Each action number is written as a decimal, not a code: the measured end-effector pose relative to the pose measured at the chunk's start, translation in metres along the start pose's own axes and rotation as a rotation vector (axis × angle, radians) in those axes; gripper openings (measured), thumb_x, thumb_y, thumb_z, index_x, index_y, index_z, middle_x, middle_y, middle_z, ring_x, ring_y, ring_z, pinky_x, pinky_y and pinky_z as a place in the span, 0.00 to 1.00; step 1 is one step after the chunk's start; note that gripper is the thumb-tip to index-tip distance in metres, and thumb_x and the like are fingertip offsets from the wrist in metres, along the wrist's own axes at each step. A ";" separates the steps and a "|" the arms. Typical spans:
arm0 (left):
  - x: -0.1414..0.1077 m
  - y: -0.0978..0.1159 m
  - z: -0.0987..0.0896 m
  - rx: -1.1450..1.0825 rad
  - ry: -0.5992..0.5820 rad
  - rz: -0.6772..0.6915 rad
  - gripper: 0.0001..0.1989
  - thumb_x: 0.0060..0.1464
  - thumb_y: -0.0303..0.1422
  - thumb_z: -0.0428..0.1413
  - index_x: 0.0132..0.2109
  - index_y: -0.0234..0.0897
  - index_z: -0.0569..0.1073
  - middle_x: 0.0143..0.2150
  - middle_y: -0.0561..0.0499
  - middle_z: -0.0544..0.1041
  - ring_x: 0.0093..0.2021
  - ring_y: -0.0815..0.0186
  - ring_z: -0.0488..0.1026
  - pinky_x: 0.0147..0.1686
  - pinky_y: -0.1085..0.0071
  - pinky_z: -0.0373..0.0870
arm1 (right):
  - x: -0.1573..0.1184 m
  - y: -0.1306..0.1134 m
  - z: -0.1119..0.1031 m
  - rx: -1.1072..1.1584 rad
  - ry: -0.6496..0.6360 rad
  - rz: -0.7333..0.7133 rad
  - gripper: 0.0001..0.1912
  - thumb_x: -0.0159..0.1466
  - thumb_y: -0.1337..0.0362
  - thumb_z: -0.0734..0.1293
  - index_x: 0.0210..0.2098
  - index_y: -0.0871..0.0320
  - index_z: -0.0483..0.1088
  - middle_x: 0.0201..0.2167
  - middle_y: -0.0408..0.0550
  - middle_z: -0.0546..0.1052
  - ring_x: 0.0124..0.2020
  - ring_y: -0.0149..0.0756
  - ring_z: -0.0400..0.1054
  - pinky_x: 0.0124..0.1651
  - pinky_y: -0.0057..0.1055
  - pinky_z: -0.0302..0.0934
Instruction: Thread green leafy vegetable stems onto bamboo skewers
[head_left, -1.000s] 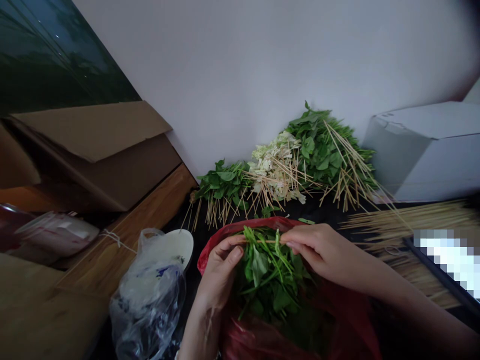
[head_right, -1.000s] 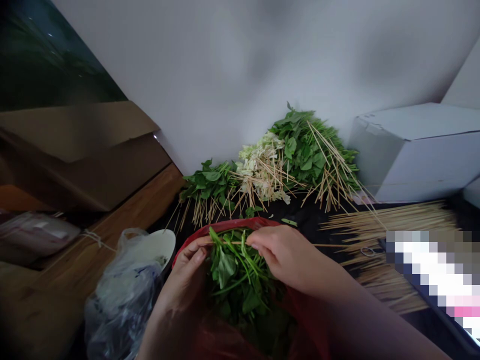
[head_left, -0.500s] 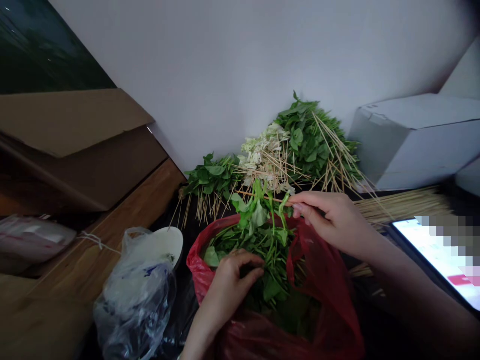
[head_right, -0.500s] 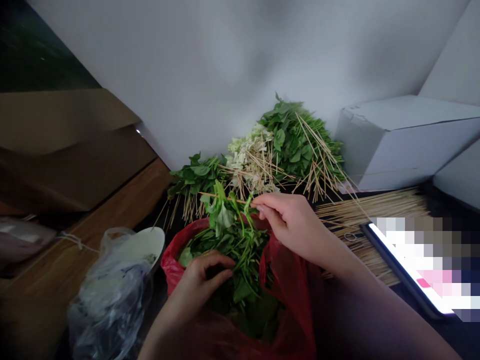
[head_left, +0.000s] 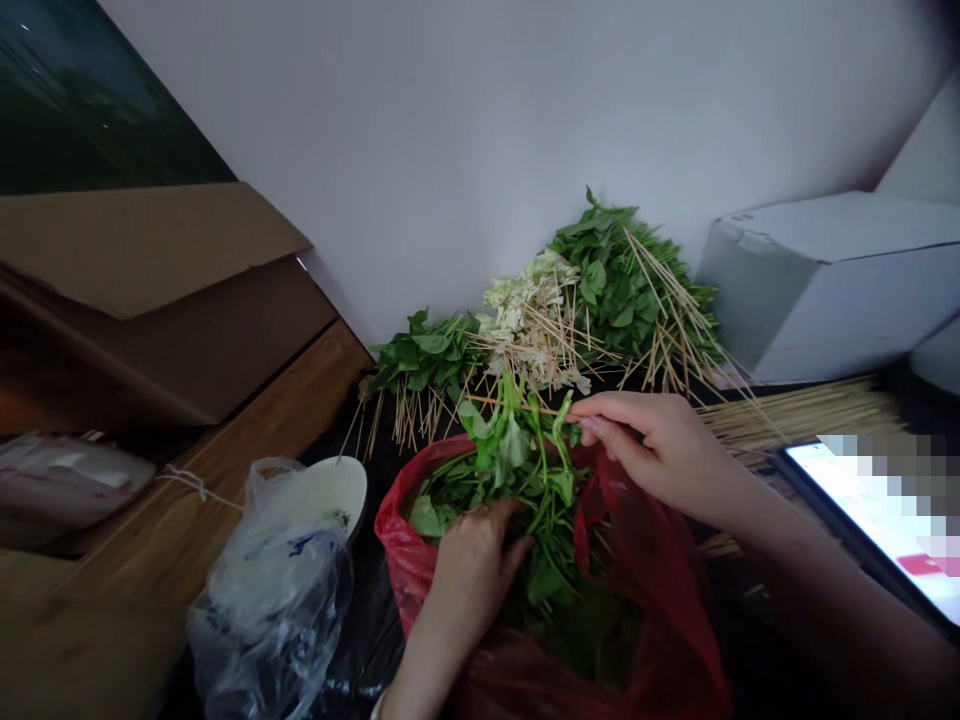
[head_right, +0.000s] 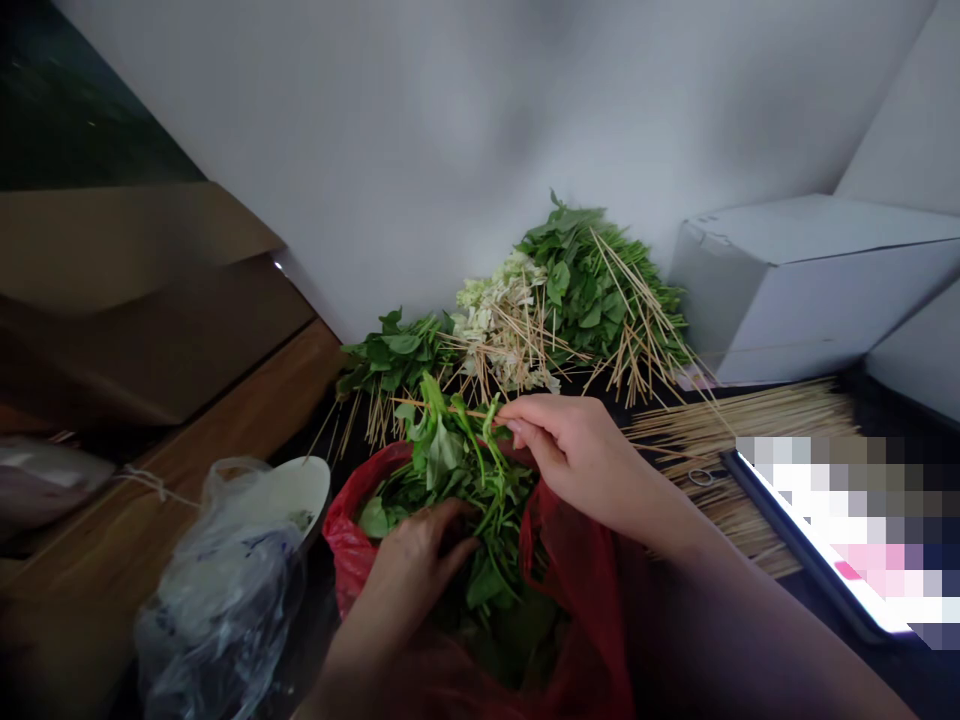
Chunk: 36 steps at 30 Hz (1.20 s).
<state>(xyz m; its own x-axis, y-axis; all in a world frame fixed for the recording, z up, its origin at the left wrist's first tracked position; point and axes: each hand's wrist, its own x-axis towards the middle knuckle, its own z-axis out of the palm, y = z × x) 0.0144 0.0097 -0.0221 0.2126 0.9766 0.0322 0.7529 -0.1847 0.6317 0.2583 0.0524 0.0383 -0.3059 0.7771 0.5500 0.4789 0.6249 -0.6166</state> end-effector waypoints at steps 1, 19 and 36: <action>0.001 0.001 0.001 -0.013 0.010 0.003 0.14 0.48 0.25 0.63 0.43 0.45 0.83 0.36 0.44 0.83 0.37 0.50 0.78 0.39 0.63 0.65 | 0.000 -0.001 0.000 0.000 -0.004 0.000 0.13 0.71 0.66 0.58 0.39 0.57 0.75 0.30 0.44 0.79 0.31 0.30 0.73 0.36 0.28 0.63; 0.021 -0.023 -0.060 -1.326 0.353 -0.241 0.20 0.41 0.32 0.69 0.43 0.27 0.82 0.27 0.53 0.73 0.25 0.74 0.64 0.23 0.80 0.63 | -0.003 0.000 -0.002 0.034 -0.100 0.007 0.12 0.71 0.67 0.58 0.41 0.55 0.74 0.31 0.42 0.78 0.32 0.30 0.72 0.37 0.28 0.63; 0.011 -0.011 -0.038 -1.238 0.488 -0.249 0.17 0.44 0.38 0.73 0.41 0.36 0.85 0.39 0.47 0.85 0.42 0.63 0.80 0.44 0.71 0.75 | -0.006 -0.003 0.017 0.011 -0.291 -0.023 0.15 0.72 0.67 0.57 0.41 0.56 0.76 0.31 0.43 0.77 0.32 0.32 0.69 0.37 0.31 0.57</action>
<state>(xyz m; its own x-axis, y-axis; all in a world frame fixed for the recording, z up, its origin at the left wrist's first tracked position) -0.0155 0.0266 0.0006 -0.2821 0.9562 -0.0784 -0.3664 -0.0318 0.9299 0.2444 0.0471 0.0268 -0.5407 0.7506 0.3799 0.4605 0.6420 -0.6130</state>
